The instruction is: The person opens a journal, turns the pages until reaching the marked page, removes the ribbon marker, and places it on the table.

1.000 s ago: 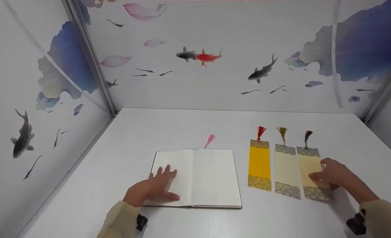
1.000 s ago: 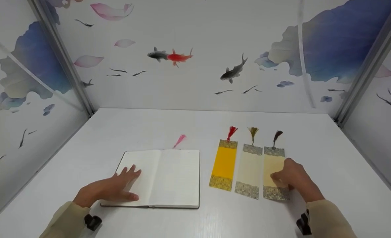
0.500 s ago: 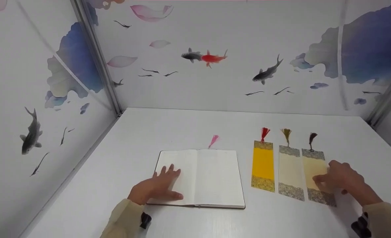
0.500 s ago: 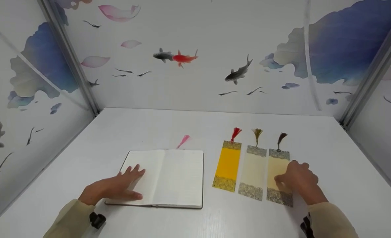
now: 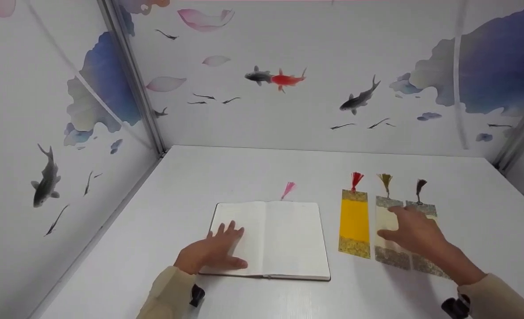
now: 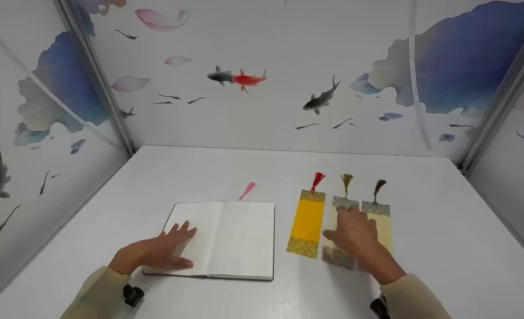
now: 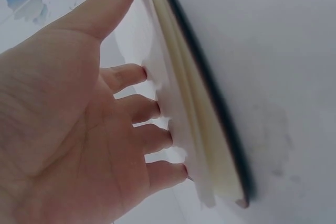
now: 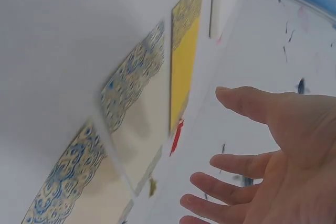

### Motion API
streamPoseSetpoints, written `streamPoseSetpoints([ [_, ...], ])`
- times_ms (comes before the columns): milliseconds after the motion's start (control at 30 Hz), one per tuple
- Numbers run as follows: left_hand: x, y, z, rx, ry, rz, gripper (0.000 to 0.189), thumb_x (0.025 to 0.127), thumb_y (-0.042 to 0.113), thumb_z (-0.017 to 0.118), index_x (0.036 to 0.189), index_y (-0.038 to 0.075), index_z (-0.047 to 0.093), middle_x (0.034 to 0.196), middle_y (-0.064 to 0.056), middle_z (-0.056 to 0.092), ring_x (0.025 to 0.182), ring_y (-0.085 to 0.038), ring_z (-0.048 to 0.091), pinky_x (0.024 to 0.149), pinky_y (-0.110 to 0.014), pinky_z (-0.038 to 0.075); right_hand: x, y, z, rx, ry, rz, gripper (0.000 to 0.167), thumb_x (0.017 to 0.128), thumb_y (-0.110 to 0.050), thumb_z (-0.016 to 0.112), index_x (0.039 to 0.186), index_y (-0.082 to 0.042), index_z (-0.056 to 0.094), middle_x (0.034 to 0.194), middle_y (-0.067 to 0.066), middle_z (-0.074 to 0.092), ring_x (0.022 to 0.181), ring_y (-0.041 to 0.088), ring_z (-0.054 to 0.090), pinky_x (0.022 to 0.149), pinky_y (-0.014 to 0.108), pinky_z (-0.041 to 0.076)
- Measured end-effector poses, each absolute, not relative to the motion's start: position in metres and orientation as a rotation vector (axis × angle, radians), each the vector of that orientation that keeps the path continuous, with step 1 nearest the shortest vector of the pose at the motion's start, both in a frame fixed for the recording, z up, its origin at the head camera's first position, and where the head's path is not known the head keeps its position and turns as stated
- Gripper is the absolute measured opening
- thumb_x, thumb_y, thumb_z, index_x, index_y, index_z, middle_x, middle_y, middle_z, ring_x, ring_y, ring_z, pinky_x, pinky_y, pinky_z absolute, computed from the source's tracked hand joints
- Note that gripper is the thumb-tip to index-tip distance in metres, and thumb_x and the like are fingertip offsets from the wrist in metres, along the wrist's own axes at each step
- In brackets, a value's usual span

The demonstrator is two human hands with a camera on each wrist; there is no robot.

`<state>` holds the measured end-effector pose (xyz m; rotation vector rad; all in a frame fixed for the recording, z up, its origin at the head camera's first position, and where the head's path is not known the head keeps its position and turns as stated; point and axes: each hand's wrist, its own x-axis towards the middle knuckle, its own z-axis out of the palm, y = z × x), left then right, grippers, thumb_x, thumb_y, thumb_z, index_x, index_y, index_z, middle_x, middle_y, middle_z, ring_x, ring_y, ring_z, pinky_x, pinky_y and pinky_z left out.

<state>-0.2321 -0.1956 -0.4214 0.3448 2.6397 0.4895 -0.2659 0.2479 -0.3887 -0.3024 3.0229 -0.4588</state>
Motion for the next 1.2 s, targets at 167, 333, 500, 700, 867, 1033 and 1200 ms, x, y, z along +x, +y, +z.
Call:
streamPoseSetpoints([
  [167, -0.234, -0.192, -0.422, 0.372, 2.632, 0.475, 0.091, 0.093, 0.047, 0.069, 0.16, 0.008, 0.021, 0.168, -0.022, 0.005, 0.156, -0.045, 0.001, 0.124, -0.063, 0.007, -0.252, 0.219, -0.387, -0.402, 3.053, -0.491, 0.071, 0.088, -0.036, 0.076, 0.139, 0.007, 0.051, 0.137, 0.038, 0.049, 0.121, 0.055, 0.051, 0.089, 0.069, 0.046],
  [333, -0.235, -0.192, -0.422, 0.371, 2.638, 0.465, 0.092, 0.092, 0.046, 0.07, 0.16, 0.007, 0.022, 0.168, -0.022, 0.006, 0.156, -0.045, 0.002, 0.124, -0.063, 0.008, -0.241, 0.194, -0.383, -0.514, 3.056, -0.538, 0.067, 0.087, -0.035, 0.077, 0.139, 0.0, 0.054, 0.137, 0.029, 0.053, 0.121, 0.051, 0.053, 0.097, 0.072, 0.04],
  [500, -0.236, -0.19, -0.419, 0.354, 2.649, 0.431, 0.093, 0.09, 0.046, 0.072, 0.16, 0.008, 0.023, 0.169, -0.021, 0.008, 0.156, -0.044, 0.004, 0.124, -0.063, 0.011, -0.231, 0.173, -0.379, -0.643, 3.051, -0.597, 0.061, 0.087, -0.029, 0.078, 0.139, -0.004, 0.055, 0.137, 0.022, 0.056, 0.12, 0.044, 0.056, 0.101, 0.067, 0.042],
  [700, -0.233, -0.189, -0.413, 0.316, 2.657, 0.411, 0.094, 0.089, 0.044, 0.073, 0.159, 0.007, 0.024, 0.169, -0.02, 0.009, 0.156, -0.042, 0.005, 0.124, -0.062, 0.013, -0.228, 0.149, -0.384, -0.857, 2.961, -0.637, 0.062, 0.088, -0.026, 0.078, 0.143, -0.011, 0.053, 0.143, 0.015, 0.054, 0.126, 0.036, 0.056, 0.104, 0.057, 0.048],
  [867, -0.233, -0.19, -0.412, 0.306, 2.664, 0.411, 0.093, 0.089, 0.044, 0.074, 0.159, 0.007, 0.025, 0.169, -0.02, 0.01, 0.156, -0.042, 0.006, 0.124, -0.062, 0.012, -0.23, 0.131, -0.397, -0.95, 2.835, -0.625, 0.066, 0.086, -0.033, 0.079, 0.144, -0.014, 0.054, 0.147, 0.011, 0.052, 0.13, 0.034, 0.053, 0.108, 0.057, 0.046],
  [1033, -0.232, -0.19, -0.414, 0.305, 2.671, 0.432, 0.093, 0.089, 0.043, 0.075, 0.159, 0.007, 0.026, 0.168, -0.02, 0.011, 0.157, -0.042, 0.006, 0.124, -0.063, 0.011, -0.231, 0.12, -0.409, -0.968, 2.725, -0.632, 0.071, 0.085, -0.038, 0.08, 0.145, -0.014, 0.053, 0.153, 0.011, 0.047, 0.136, 0.038, 0.048, 0.11, 0.062, 0.04],
  [1200, -0.231, -0.188, -0.416, 0.309, 2.669, 0.461, 0.092, 0.089, 0.042, 0.074, 0.159, 0.007, 0.026, 0.169, -0.02, 0.011, 0.157, -0.041, 0.006, 0.124, -0.062, 0.011, -0.232, 0.115, -0.417, -1.0, 2.664, -0.615, 0.078, 0.081, -0.038, 0.083, 0.148, -0.013, 0.05, 0.157, 0.013, 0.041, 0.143, 0.041, 0.04, 0.113, 0.067, 0.033],
])
